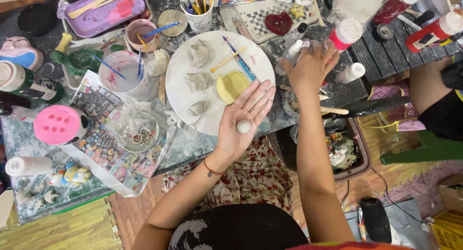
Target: The person rolls a small piece of gray clay into a ball, then uses a wooden stick to smooth its surface. They continue to shape the clay by hand, forming a small rounded object on a white plate.
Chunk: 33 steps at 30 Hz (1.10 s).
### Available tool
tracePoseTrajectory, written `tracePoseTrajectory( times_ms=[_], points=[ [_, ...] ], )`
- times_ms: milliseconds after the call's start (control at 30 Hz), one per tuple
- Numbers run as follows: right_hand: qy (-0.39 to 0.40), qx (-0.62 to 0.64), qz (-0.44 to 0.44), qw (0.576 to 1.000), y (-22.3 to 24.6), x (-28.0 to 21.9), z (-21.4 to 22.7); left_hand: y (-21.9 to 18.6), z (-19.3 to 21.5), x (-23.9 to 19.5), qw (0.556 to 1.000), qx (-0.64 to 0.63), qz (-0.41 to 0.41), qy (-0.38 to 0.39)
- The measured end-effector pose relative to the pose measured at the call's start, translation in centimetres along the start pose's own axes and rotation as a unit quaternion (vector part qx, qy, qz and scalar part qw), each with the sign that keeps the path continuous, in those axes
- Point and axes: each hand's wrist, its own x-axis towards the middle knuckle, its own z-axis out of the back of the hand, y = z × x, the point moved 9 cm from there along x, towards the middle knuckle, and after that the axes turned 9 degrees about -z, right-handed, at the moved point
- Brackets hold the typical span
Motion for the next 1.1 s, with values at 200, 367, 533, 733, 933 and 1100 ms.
tracePoseTrajectory(
  times_ms=[200,367,533,733,933,1100],
  points=[
    [0.022,0.531,0.06,0.845,-1.0,-4.3,3.9,-1.4,0.5,0.7,0.997,0.069,-0.021,-0.01],
    [0.006,0.691,0.05,0.721,-1.0,-13.9,7.9,-1.6,0.0,1.1,0.998,0.05,-0.033,0.013],
    [0.122,0.575,0.138,0.797,1.6,-20.5,7.4,-1.2,-0.2,0.9,0.997,0.065,-0.029,0.016],
    [0.041,0.569,0.238,0.786,1.2,-23.1,8.4,-1.0,-0.5,0.7,0.994,0.096,-0.023,0.037],
    [0.118,0.622,0.237,0.737,0.8,-24.6,8.7,-0.9,-0.5,0.6,0.994,0.102,-0.017,0.046],
    [0.112,0.645,0.18,0.734,0.5,-23.8,8.3,-0.6,-0.3,0.3,0.994,0.101,-0.007,0.037]
  ],
)
